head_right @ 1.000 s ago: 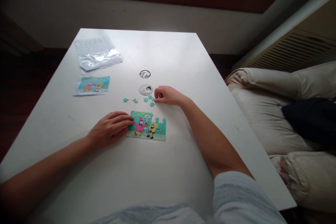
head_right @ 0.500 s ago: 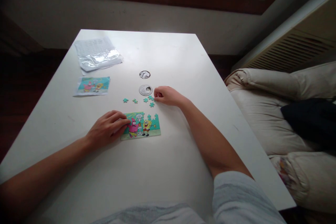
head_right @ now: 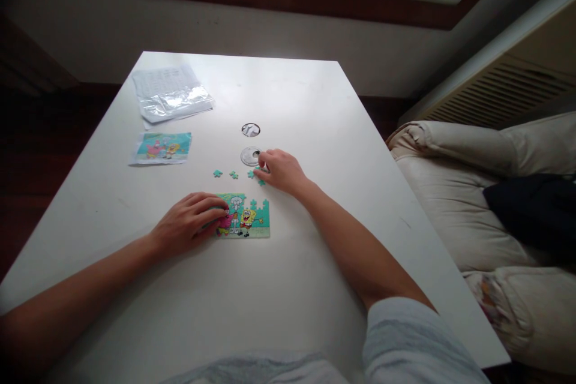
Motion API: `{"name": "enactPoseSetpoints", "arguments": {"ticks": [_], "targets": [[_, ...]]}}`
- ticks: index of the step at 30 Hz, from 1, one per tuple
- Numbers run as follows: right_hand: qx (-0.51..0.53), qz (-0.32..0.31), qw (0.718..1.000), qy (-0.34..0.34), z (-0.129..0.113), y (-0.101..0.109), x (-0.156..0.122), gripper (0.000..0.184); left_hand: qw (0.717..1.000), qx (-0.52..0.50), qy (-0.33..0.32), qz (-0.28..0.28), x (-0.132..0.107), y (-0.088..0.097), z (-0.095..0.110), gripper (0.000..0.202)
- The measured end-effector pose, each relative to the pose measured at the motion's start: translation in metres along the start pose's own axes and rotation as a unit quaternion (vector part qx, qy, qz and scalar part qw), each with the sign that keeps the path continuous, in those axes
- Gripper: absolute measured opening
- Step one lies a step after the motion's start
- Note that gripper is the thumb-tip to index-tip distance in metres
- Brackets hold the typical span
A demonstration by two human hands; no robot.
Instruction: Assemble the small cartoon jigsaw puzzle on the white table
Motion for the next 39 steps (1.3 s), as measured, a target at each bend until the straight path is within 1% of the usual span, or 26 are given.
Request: {"name": "enactPoseSetpoints", "arguments": {"ticks": [4,8,10,15,17,19,23,26,35,39], "targets": [[-0.006,-0.012,1.0,-0.001,-0.002,-0.002,-0.001,0.017,0.999,0.026,0.029,0.006,0.0,0.003,-0.004,0.014],[0.007,-0.016,1.0,-0.003,0.0,-0.004,0.001,0.016,0.999,0.031,0.035,0.006,-0.001,0.003,-0.003,0.013],[0.016,-0.018,1.0,-0.002,0.001,-0.005,0.002,0.015,1.0,0.02,0.023,0.005,-0.001,0.002,-0.001,0.015],[0.045,-0.035,0.998,0.022,0.003,-0.006,0.003,0.014,0.999,-0.016,-0.042,-0.021,-0.001,-0.002,0.006,0.034],[0.058,-0.044,0.997,0.031,0.004,-0.006,0.004,0.014,0.998,-0.02,-0.059,-0.029,-0.001,-0.003,0.007,0.036],[0.066,-0.053,0.996,0.038,0.004,-0.006,0.004,0.014,0.997,-0.021,-0.065,-0.031,-0.001,-0.003,0.007,0.034],[0.078,-0.063,0.994,0.045,0.003,-0.004,0.005,0.014,0.999,-0.015,-0.043,-0.022,0.001,-0.002,0.005,0.021],[0.084,-0.064,0.993,0.052,0.001,-0.003,0.005,0.015,0.999,-0.01,-0.031,-0.023,0.001,-0.001,0.004,0.016],[0.108,-0.058,0.99,0.074,0.002,-0.005,0.005,0.016,0.999,-0.005,-0.013,-0.031,0.0,-0.001,0.001,0.017],[0.132,-0.046,0.987,0.085,-0.001,-0.004,0.003,0.013,1.0,0.001,-0.007,-0.03,-0.001,-0.001,0.0,0.018]]}}
Point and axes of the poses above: each hand's wrist, its own x-axis towards the middle knuckle, its own y-axis out of the back of the hand, z = x × y, the point moved 5 cm from there along x, towards the middle knuckle, and after that the axes turned 10 degrees about -y, right-handed, at the moved point
